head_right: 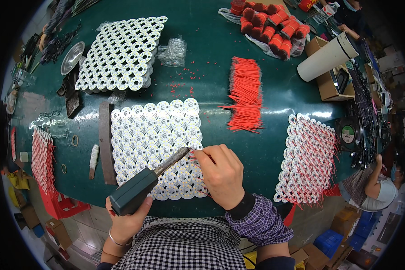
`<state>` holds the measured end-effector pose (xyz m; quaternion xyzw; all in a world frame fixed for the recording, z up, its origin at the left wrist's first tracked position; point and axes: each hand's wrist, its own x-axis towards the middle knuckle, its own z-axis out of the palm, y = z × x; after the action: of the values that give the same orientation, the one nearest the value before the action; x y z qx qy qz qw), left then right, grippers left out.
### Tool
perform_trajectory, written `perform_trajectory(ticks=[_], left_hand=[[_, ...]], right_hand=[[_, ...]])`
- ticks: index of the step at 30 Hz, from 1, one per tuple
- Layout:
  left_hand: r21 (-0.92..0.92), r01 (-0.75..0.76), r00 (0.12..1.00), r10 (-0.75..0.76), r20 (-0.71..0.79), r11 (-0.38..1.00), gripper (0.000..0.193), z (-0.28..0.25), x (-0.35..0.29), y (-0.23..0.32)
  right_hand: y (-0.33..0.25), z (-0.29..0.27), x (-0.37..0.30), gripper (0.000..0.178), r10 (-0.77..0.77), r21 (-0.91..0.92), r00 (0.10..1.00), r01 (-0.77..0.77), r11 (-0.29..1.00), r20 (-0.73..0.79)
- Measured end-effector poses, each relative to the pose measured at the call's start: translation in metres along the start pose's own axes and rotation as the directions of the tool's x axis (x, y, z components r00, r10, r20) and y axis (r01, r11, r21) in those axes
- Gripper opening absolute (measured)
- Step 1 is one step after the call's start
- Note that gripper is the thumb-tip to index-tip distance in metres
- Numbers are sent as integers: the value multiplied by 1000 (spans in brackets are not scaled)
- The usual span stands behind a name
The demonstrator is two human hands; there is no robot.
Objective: The person solders red wires onto circular LED circuit boards using a soldering gun.
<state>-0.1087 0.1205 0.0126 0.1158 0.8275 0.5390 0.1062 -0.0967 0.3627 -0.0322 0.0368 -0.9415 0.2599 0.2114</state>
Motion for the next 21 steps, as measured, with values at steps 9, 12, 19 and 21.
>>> perform_trajectory(ticks=[9,12,19,21], left_hand=[[84,-72,997,73,-6,994,18,-3,-1,-3],[48,-80,995,83,-61,996,19,-8,-6,-3],[208,-226,965,248,-87,952,22,-25,-7,30],[252,-265,955,289,-64,931,24,-23,-5,27]], right_hand=[[0,1,0,22,4,13,1000,-4,1000,-2],[-1,1,0,22,1,11,1000,-1,1000,-5],[-6,-10,7,22,-12,-21,1000,11,1000,-25],[-4,-10,9,22,-5,-21,999,4,1000,-47]])
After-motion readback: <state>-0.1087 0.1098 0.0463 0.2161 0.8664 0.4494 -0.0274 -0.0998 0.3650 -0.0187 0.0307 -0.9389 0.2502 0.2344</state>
